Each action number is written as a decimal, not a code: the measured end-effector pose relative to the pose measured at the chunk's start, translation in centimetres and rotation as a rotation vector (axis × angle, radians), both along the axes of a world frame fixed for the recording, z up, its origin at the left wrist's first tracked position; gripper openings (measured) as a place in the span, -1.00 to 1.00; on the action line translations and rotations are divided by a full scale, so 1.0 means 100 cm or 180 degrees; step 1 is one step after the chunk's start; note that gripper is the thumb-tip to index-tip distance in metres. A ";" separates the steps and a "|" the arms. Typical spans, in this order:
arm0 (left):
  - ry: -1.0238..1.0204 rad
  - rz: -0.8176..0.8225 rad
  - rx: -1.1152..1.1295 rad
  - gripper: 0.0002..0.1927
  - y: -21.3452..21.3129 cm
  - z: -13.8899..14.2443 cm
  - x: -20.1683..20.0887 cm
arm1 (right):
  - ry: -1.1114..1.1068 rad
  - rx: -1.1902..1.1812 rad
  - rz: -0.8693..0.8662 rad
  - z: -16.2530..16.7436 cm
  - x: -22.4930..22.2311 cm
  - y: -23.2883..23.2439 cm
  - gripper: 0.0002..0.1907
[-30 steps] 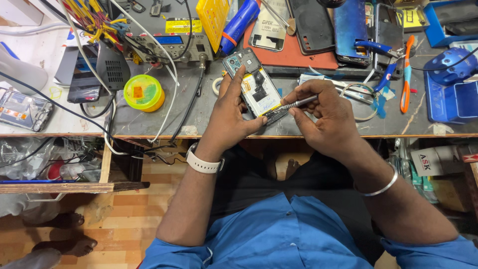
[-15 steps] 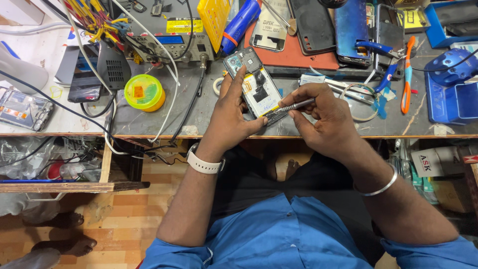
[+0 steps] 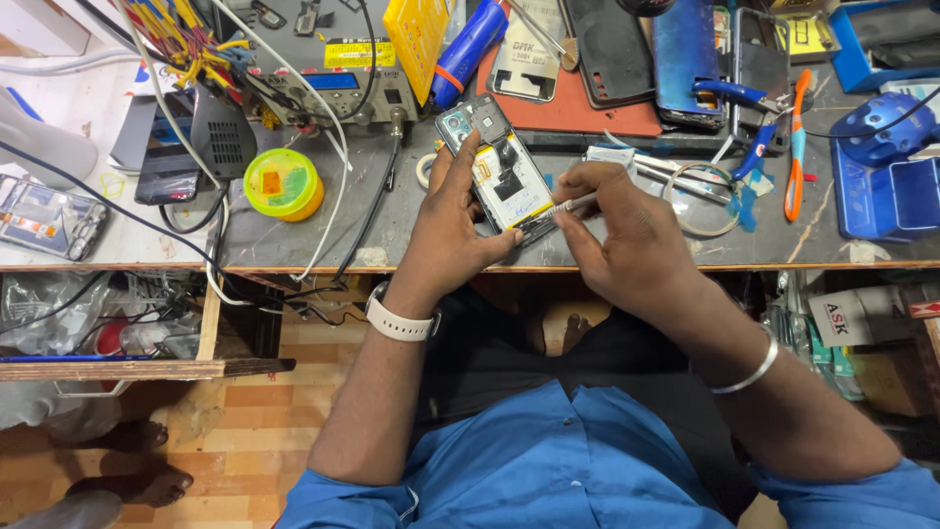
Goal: The person uses a screwdriver to remove screws from the back of a disassembled smartphone. They then use a metal spudger to pry and separate internal components while holding the phone steady.
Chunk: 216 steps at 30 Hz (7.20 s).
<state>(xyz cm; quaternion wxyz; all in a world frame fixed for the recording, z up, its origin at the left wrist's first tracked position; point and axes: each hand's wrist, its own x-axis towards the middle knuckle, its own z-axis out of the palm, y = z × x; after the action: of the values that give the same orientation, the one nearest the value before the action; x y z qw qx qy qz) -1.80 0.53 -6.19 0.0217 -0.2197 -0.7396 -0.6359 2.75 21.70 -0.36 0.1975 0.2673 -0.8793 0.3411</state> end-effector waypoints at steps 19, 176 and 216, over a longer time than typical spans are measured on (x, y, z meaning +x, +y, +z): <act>0.0002 -0.0090 0.0136 0.21 0.000 -0.004 -0.002 | -0.0863 -0.1633 0.0326 -0.034 0.003 0.034 -0.33; -0.0526 -0.0235 0.0687 0.11 0.001 -0.003 -0.003 | -0.0524 -0.2184 0.0197 -0.075 -0.012 0.040 -0.72; -0.0464 -0.0257 0.0688 0.10 0.001 0.000 -0.002 | 0.0321 -0.0095 0.0037 -0.021 -0.007 0.037 -0.59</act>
<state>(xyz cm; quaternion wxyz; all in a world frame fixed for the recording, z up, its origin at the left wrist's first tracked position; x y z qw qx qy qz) -2.01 0.63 -6.20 -0.0342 -0.1988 -0.6569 -0.7265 2.09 25.36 -2.46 0.2435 0.2863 -0.8615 0.3415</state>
